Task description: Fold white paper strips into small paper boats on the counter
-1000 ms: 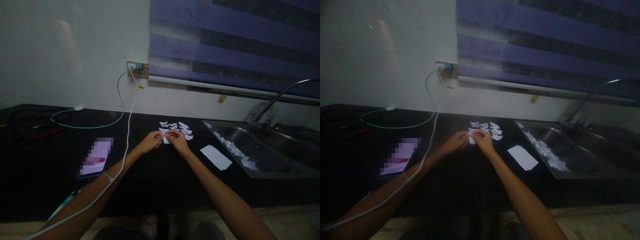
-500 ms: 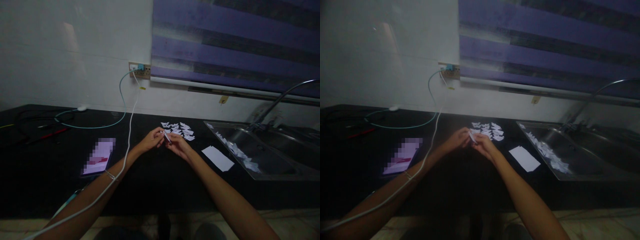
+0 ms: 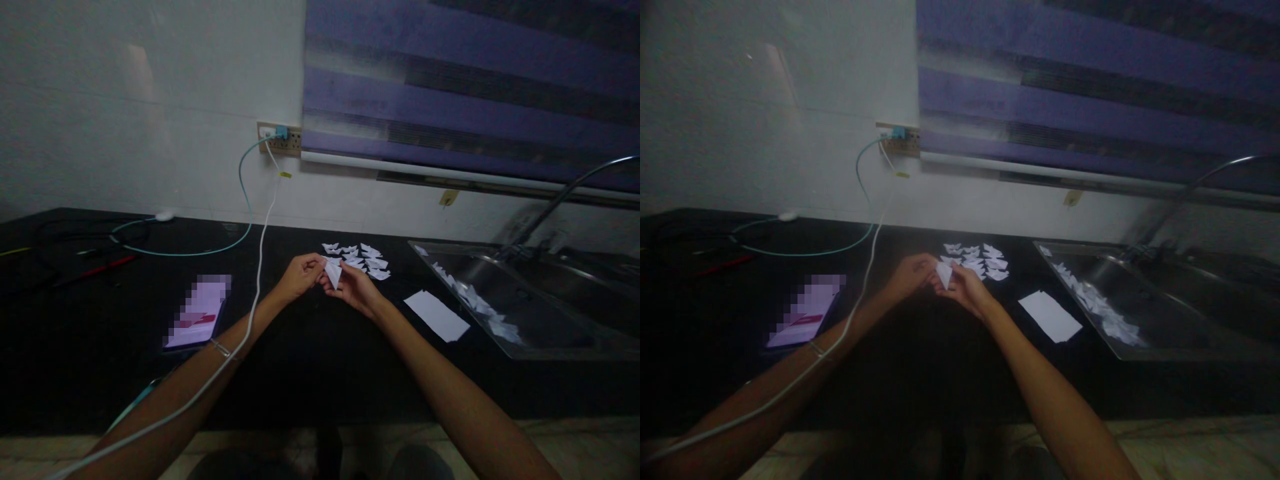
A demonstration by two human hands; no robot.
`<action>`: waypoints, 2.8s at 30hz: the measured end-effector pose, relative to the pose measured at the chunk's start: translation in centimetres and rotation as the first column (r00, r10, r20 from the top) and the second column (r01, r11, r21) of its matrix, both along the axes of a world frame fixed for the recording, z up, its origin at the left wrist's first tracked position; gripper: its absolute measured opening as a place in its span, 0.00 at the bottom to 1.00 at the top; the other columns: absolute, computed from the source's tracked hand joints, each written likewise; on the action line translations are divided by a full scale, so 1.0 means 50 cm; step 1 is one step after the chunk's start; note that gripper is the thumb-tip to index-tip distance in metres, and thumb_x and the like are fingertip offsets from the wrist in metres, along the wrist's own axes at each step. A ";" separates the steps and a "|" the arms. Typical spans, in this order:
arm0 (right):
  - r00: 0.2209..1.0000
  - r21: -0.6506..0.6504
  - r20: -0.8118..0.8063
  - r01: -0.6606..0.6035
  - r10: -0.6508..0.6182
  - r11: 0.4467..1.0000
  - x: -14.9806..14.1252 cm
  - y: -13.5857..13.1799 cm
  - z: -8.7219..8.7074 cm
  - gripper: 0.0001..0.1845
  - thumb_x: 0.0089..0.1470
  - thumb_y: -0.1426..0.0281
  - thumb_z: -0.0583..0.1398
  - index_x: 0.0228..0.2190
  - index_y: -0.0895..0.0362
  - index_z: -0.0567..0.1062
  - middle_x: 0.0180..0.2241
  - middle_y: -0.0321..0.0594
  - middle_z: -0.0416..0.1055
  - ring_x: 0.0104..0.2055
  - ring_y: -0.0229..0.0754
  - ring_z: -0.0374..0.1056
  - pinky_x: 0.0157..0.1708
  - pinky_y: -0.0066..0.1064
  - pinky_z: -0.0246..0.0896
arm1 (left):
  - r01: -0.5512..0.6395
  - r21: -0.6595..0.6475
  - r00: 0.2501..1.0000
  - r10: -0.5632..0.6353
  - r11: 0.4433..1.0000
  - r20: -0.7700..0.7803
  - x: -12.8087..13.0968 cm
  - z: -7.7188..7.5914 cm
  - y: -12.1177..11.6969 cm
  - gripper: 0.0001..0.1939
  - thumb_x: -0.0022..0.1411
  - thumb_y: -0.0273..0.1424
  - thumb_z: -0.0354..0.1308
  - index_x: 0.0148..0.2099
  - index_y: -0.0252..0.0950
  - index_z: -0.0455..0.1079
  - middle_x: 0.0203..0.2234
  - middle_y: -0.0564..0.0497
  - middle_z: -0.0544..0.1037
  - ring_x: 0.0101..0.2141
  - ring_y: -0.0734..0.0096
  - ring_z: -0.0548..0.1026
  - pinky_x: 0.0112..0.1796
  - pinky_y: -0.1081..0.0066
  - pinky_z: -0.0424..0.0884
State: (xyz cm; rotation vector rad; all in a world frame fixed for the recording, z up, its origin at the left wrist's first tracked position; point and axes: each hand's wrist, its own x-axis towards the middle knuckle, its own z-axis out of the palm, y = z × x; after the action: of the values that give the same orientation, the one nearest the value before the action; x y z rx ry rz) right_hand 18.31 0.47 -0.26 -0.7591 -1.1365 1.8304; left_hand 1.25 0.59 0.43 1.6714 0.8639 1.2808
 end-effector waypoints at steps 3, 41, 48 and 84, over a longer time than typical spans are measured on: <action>0.989 0.112 0.056 0.131 -0.138 0.985 0.001 0.005 -0.009 0.19 0.50 0.53 0.64 0.31 0.58 0.77 0.29 0.43 0.76 0.33 0.41 0.71 0.34 0.35 0.72 | -0.014 0.016 1.000 0.014 1.000 0.007 -0.005 0.005 -0.002 0.18 0.59 0.45 0.59 0.30 0.33 0.69 0.16 0.56 0.68 0.16 0.80 0.62 0.18 0.79 0.57; 0.925 0.335 0.085 0.324 -0.371 0.885 0.002 0.030 -0.041 0.18 0.42 0.55 0.69 0.27 0.56 0.76 0.21 0.33 0.69 0.24 0.36 0.65 0.28 0.29 0.64 | 0.023 0.057 0.983 -0.012 0.998 -0.181 0.002 -0.027 0.002 0.10 0.63 0.34 0.55 0.39 0.32 0.71 0.26 0.52 0.75 0.23 0.77 0.69 0.25 0.78 0.64; 0.835 0.654 0.240 0.237 -0.495 0.718 -0.001 0.023 -0.039 0.16 0.53 0.56 0.61 0.30 0.57 0.77 0.29 0.38 0.74 0.31 0.41 0.68 0.32 0.32 0.64 | -0.021 0.125 0.948 0.060 0.992 -0.313 0.002 -0.025 -0.003 0.11 0.60 0.34 0.55 0.36 0.31 0.74 0.25 0.51 0.75 0.26 0.74 0.69 0.28 0.76 0.63; 0.585 0.953 0.280 -0.071 -0.761 0.296 0.008 -0.015 -0.009 0.13 0.60 0.71 0.56 0.41 0.54 0.80 0.32 0.42 0.75 0.34 0.44 0.69 0.38 0.35 0.63 | 0.098 -0.135 0.967 -0.126 0.986 -0.221 0.006 -0.018 0.001 0.32 0.65 0.56 0.39 0.27 0.35 0.64 0.16 0.55 0.65 0.18 0.77 0.63 0.22 0.75 0.58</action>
State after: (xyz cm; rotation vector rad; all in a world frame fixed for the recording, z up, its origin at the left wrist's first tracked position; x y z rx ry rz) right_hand 18.70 -0.28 -0.73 -0.9344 -1.9685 0.1303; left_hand 1.53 0.66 -0.46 1.7648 0.9489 0.9514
